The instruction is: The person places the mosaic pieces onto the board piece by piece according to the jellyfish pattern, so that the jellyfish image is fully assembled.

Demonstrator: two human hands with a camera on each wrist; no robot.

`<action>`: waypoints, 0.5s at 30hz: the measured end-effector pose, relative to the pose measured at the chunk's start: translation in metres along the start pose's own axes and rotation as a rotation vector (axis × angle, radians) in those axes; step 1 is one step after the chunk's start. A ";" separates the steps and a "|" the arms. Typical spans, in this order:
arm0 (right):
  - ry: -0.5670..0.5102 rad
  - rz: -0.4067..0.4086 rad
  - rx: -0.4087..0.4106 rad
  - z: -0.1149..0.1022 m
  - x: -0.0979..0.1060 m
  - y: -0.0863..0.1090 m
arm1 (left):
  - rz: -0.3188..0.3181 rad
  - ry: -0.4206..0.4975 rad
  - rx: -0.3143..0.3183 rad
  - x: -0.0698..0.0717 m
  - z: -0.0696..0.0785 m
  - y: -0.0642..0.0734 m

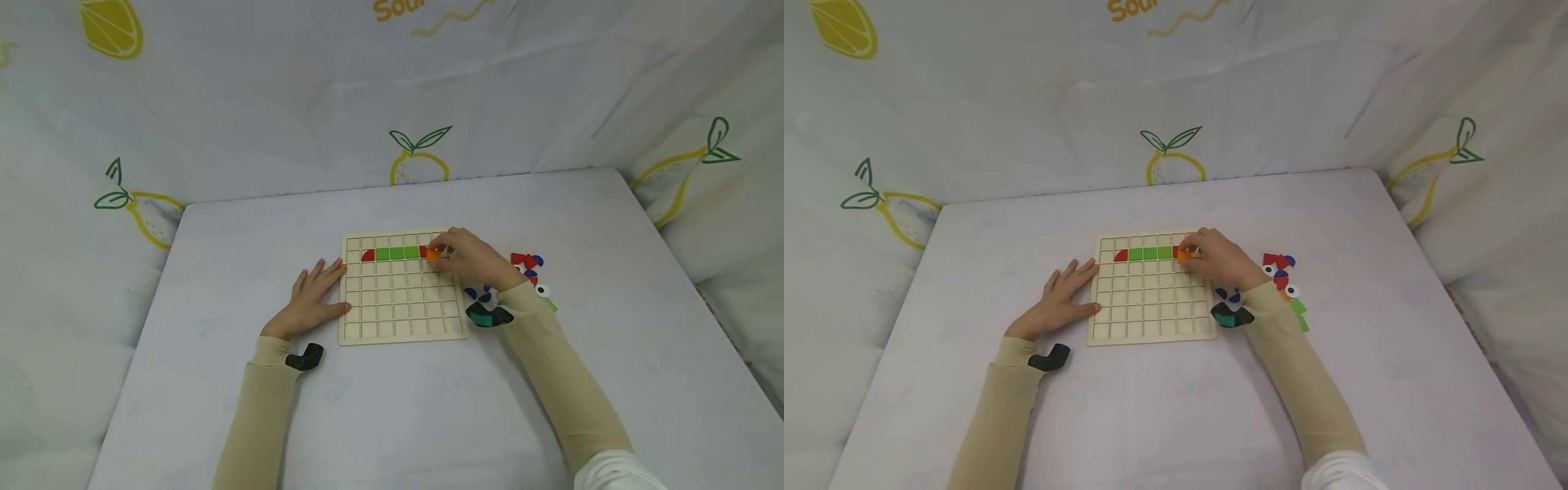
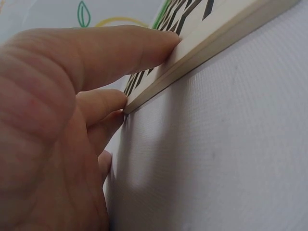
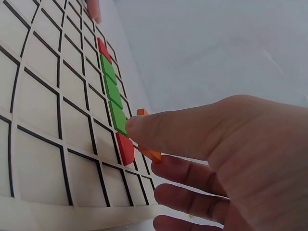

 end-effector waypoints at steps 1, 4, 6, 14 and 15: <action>0.004 -0.009 -0.005 0.001 -0.002 -0.001 | 0.000 -0.001 -0.001 0.000 0.000 0.000; 0.019 -0.030 -0.007 0.002 -0.008 -0.002 | 0.002 -0.002 -0.004 0.000 -0.001 0.000; 0.027 -0.034 -0.002 0.003 -0.010 -0.003 | 0.001 -0.007 -0.008 0.000 -0.002 -0.001; 0.101 -0.022 0.039 0.004 -0.017 -0.008 | 0.010 0.020 -0.041 0.001 0.000 0.000; 0.106 -0.022 0.038 0.004 -0.017 -0.008 | 0.011 0.016 -0.037 0.000 -0.001 -0.001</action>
Point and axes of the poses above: each hand's wrist, its own y-axis away from the middle knuckle, its own x-axis out of the back of the hand, z = x × y, the point moved 9 cm from there along -y, towards the middle knuckle, and after that the axes turned 14 degrees about x, right-handed, at the moved point
